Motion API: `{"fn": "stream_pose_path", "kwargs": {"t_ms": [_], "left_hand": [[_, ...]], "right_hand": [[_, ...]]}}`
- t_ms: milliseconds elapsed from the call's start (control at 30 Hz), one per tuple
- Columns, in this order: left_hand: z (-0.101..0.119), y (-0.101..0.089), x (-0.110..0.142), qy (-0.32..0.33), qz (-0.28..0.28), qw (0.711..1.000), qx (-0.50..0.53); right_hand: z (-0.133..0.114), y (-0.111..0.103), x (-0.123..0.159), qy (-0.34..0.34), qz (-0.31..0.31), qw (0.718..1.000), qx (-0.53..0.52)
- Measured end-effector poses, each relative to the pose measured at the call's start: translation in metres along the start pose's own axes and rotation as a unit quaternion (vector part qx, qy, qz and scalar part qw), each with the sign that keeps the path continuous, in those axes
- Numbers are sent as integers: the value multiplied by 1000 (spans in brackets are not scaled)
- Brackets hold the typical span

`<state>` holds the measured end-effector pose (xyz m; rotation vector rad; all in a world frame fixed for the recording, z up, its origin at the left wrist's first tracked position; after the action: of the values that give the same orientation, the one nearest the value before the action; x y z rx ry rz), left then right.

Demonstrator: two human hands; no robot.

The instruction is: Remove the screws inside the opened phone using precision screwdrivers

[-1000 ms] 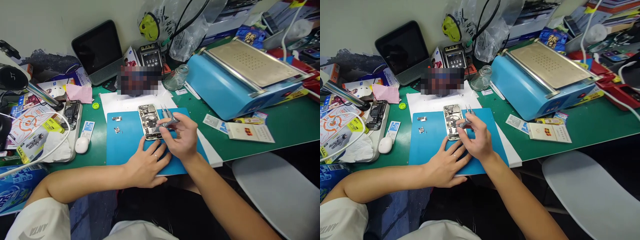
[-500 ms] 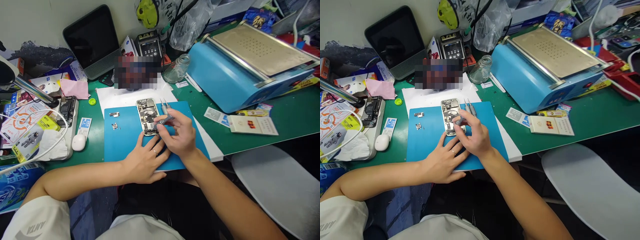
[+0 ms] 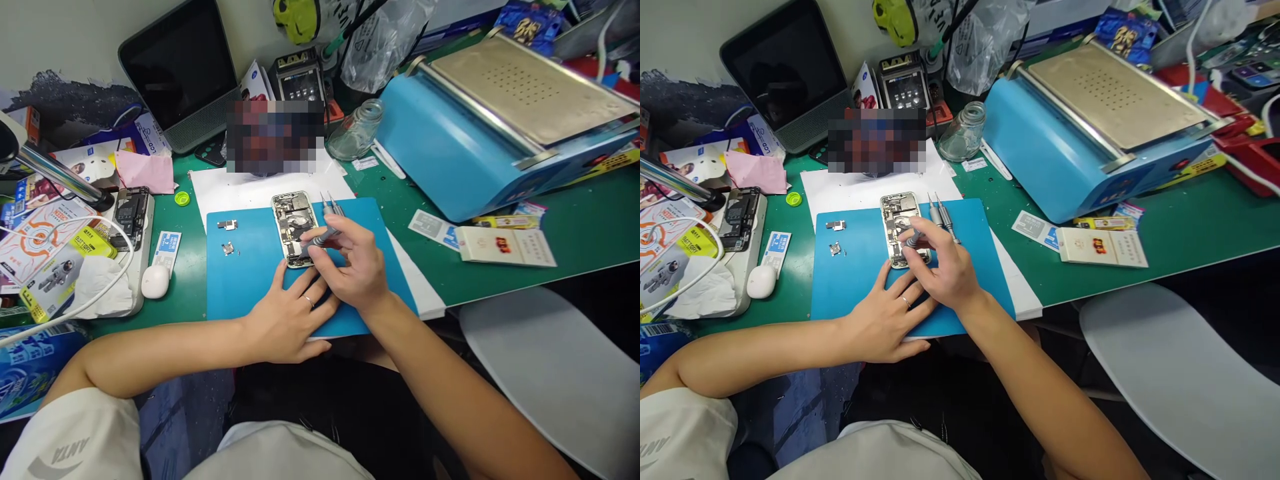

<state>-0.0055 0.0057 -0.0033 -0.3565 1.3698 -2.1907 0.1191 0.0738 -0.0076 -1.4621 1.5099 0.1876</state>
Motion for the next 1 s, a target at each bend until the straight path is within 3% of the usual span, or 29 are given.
{"fn": "stream_pose_path", "kwargs": {"t_ms": [1000], "left_hand": [[-1, 1, 0, 5, -3, 1000, 5]], "right_hand": [[-4, -1, -1, -15, -8, 1000, 13]]}}
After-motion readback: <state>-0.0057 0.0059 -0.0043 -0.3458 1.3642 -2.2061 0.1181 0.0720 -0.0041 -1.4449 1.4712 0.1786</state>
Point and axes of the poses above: each hand's wrist, its own x-axis away from the middle knuckle, its own y-axis out of the palm, z = x × y, the point moved 4 cm from there along -x, towards the middle knuckle, and after that the axes turned 14 degrees about x, right-handed, at the moved point
